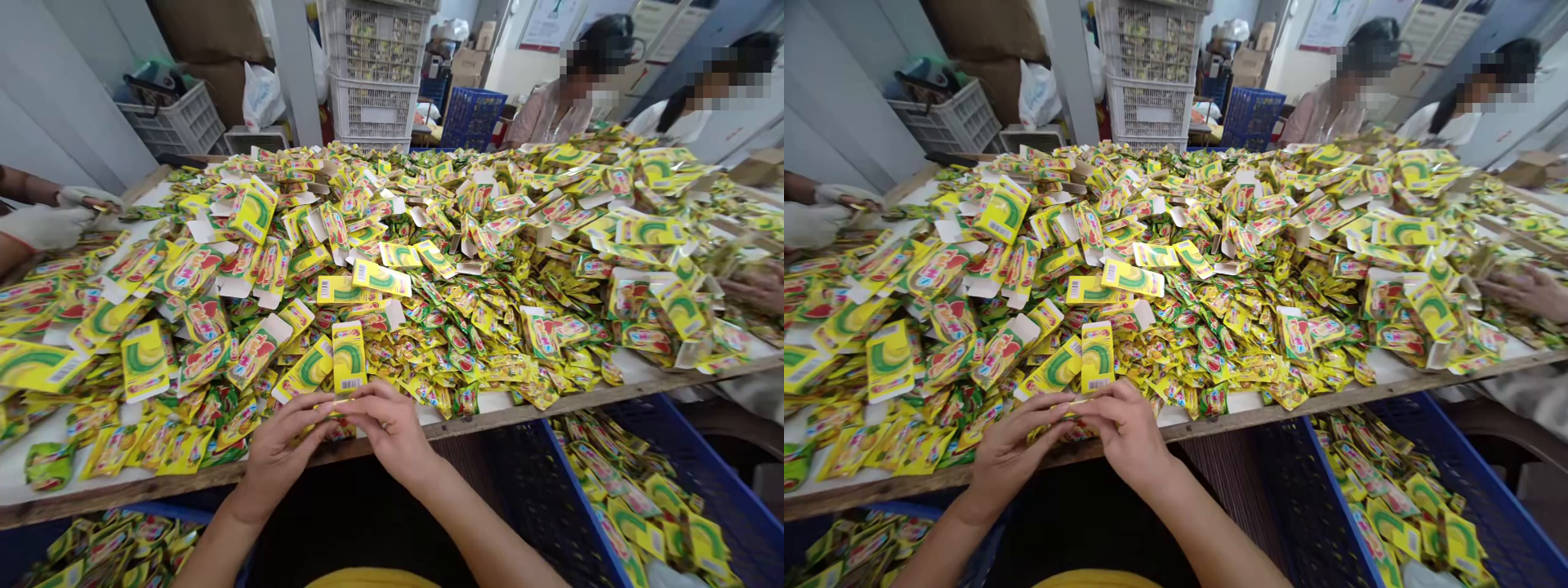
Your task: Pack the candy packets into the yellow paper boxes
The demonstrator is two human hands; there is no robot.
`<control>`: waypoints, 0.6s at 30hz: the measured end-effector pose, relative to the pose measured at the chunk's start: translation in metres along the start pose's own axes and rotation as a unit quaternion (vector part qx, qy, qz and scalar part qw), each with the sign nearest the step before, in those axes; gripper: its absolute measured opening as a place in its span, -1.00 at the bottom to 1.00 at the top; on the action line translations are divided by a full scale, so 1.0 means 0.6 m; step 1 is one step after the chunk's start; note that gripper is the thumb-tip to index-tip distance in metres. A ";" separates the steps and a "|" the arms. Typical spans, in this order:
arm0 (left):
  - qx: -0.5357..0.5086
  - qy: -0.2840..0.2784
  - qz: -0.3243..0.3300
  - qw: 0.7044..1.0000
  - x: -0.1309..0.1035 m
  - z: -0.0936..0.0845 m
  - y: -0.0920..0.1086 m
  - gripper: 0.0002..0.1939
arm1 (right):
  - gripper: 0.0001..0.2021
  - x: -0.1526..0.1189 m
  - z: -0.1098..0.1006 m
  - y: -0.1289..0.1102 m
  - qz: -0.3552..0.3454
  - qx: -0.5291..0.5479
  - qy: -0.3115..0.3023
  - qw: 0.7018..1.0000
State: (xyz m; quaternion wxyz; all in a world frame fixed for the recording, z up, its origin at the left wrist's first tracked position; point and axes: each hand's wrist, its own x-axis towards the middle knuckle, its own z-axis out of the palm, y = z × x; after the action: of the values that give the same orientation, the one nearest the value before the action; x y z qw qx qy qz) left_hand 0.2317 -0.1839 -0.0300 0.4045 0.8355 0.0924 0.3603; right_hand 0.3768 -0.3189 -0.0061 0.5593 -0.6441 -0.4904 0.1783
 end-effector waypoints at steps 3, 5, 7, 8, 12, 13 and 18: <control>0.020 -0.046 -0.001 0.999 0.000 0.000 0.002 -0.63 | -0.73 -0.025 -0.079 0.011 0.015 -0.112 0.018 0.993; 0.028 -0.091 -0.004 0.995 0.003 0.003 0.001 -0.59 | -0.76 -0.043 -0.147 0.030 0.054 -0.246 0.062 0.966; 0.014 -0.117 -0.007 0.993 0.005 0.008 -0.001 -0.58 | -0.81 -0.058 -0.206 0.051 0.080 -0.361 0.035 0.928; 0.003 -0.123 -0.011 0.992 0.007 0.011 -0.002 -0.58 | -0.83 -0.064 -0.228 0.059 0.087 -0.391 0.015 0.916; -0.010 -0.078 -0.067 0.995 0.008 -0.003 0.012 -0.66 | -0.92 -0.069 -0.254 0.051 0.060 -0.415 -0.028 0.908; 0.000 -0.040 -0.100 0.994 0.004 -0.019 0.019 -0.67 | -0.93 -0.065 -0.246 0.041 0.053 -0.401 -0.019 0.914; 0.113 -0.128 -0.295 0.940 -0.097 -0.169 0.018 -0.72 | -0.90 -0.024 -0.148 -0.001 0.112 -0.212 -0.020 0.971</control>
State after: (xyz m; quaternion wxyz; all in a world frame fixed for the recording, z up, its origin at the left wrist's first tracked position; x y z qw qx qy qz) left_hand 0.1195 -0.1552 -0.0105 0.4043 0.8500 0.3218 0.1020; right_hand 0.4392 -0.3794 0.0177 0.3765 -0.7951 -0.4530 0.1445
